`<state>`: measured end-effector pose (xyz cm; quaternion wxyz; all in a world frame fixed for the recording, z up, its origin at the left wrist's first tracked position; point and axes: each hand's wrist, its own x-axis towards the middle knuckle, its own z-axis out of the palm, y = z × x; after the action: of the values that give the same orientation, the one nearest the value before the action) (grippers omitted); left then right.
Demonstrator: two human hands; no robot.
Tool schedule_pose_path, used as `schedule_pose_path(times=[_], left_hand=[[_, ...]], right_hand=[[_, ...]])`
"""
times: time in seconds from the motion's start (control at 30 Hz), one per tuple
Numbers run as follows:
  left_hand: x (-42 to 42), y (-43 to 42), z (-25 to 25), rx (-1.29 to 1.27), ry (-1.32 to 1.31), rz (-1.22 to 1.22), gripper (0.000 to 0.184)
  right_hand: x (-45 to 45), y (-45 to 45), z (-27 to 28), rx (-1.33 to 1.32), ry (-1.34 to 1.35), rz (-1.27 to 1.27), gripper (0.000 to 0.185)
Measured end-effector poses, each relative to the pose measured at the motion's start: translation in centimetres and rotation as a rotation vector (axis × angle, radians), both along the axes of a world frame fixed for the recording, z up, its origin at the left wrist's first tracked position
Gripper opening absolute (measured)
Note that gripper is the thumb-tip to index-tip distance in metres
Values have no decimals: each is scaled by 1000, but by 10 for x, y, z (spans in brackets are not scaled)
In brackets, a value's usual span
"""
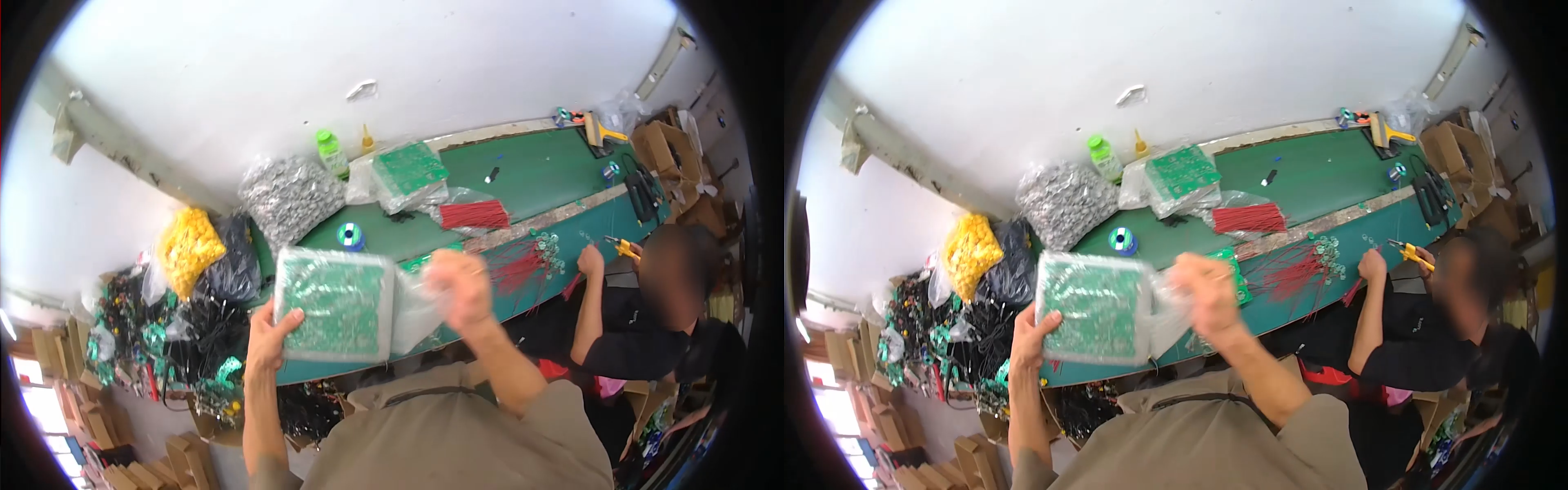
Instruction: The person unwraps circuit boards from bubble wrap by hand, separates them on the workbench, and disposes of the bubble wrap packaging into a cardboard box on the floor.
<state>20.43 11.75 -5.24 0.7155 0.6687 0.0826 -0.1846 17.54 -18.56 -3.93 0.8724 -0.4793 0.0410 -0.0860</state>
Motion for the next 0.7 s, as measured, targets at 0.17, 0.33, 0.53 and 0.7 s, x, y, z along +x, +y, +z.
schedule_pose_path(times=[0.17, 0.33, 0.53, 0.7], left_hand=[[-4, 27, -45, -585, 44, 251, 45], [-6, -4, -47, -964, -32, 321, 50], [25, -47, -8, -1107, -157, 294, 51], [36, -67, 8, -684, -395, 137, 51]], right_hand=[[12, -76, -47, -469, 7, -318, 38], [24, -81, -72, -1203, 58, -326, 22], [38, -12, 23, -119, -1, 138, 31], [54, 11, 43, 379, 92, 326, 41]])
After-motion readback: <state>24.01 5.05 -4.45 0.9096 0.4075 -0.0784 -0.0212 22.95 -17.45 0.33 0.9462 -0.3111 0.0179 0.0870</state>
